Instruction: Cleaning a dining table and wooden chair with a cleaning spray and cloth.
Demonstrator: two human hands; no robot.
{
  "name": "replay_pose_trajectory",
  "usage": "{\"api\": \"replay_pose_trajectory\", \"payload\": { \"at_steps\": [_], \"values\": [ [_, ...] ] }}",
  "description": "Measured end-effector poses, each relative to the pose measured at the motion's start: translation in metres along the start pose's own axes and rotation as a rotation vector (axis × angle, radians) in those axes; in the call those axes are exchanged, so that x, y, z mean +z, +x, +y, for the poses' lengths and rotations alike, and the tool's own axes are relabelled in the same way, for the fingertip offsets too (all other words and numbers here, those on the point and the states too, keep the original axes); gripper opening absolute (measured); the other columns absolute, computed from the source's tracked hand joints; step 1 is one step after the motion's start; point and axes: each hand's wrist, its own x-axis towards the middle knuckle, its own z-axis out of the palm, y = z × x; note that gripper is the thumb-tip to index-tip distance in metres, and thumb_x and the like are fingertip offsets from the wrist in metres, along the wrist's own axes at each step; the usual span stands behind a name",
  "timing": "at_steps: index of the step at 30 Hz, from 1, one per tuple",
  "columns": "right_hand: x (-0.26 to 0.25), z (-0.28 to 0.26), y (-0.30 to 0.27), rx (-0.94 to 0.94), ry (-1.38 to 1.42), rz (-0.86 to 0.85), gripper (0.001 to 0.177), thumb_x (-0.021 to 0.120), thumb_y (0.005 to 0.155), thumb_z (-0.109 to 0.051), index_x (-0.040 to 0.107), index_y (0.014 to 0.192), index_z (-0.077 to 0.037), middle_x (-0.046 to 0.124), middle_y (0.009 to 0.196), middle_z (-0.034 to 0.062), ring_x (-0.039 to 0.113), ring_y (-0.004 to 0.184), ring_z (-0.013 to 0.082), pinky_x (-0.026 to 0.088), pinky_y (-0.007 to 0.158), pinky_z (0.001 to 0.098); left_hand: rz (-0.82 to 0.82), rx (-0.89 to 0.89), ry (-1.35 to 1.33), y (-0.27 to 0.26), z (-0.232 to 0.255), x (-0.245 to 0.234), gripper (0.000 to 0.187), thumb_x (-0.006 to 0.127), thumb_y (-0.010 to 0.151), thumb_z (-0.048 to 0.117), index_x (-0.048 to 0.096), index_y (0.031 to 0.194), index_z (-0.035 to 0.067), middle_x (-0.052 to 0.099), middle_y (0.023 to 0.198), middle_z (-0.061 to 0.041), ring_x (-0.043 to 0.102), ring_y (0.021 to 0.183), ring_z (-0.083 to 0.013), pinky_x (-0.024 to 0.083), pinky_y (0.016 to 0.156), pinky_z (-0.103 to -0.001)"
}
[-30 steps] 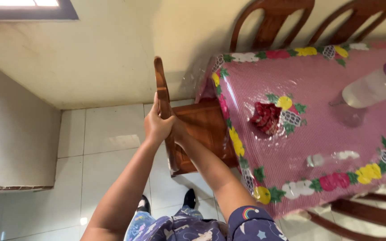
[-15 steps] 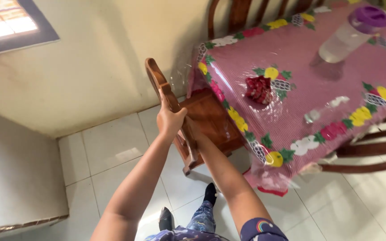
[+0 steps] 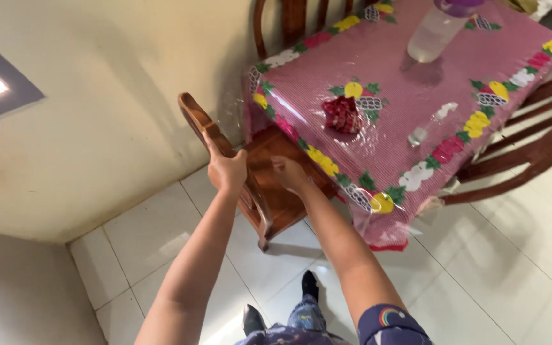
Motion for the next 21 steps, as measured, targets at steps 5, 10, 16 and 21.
{"api": "replay_pose_trajectory", "payload": {
  "at_steps": [5, 10, 16, 21],
  "values": [
    [-0.034, -0.005, -0.012, 0.021, 0.002, 0.049, 0.040, 0.063, 0.092, -0.010, 0.065, 0.132, -0.006, 0.073, 0.122, 0.0128, 0.070, 0.113, 0.0222, 0.054, 0.098, 0.0332, -0.022, 0.010, 0.010, -0.002, 0.003, -0.008, 0.114, 0.078, 0.079, 0.031, 0.004, 0.166, 0.028, 0.073, 0.121, -0.017, 0.071, 0.106, -0.0344, 0.055, 0.092, -0.043],
    [-0.072, 0.011, -0.028, 0.013, -0.067, 0.092, 0.040, 0.062, 0.092, -0.010, 0.066, 0.131, -0.005, 0.073, 0.125, 0.0138, 0.070, 0.114, 0.0236, 0.053, 0.099, 0.0334, -0.029, -0.019, 0.084, 0.006, -0.001, -0.001, 0.113, 0.078, 0.081, 0.034, 0.003, 0.166, 0.029, 0.072, 0.121, -0.018, 0.070, 0.108, -0.0352, 0.055, 0.093, -0.043],
    [-0.106, 0.057, -0.021, 0.162, -0.101, 0.086, 0.039, 0.060, 0.095, -0.015, 0.066, 0.133, -0.007, 0.070, 0.128, 0.0175, 0.073, 0.109, 0.0303, 0.057, 0.096, 0.0371, -0.019, -0.075, 0.092, 0.000, 0.011, -0.007, 0.112, 0.076, 0.082, 0.032, 0.004, 0.167, 0.025, 0.069, 0.128, -0.018, 0.068, 0.114, -0.0345, 0.054, 0.097, -0.043],
    [-0.142, 0.090, 0.005, 0.077, -0.295, 0.067, 0.043, 0.067, 0.086, -0.018, 0.067, 0.129, -0.009, 0.071, 0.124, 0.0188, 0.068, 0.112, 0.0330, 0.053, 0.097, 0.0397, 0.186, 0.290, 0.555, 0.002, 0.034, 0.016, 0.107, 0.074, 0.077, 0.031, 0.012, 0.159, 0.001, 0.023, 0.163, -0.030, 0.021, 0.151, -0.0425, 0.020, 0.119, -0.056]
  ]
}}
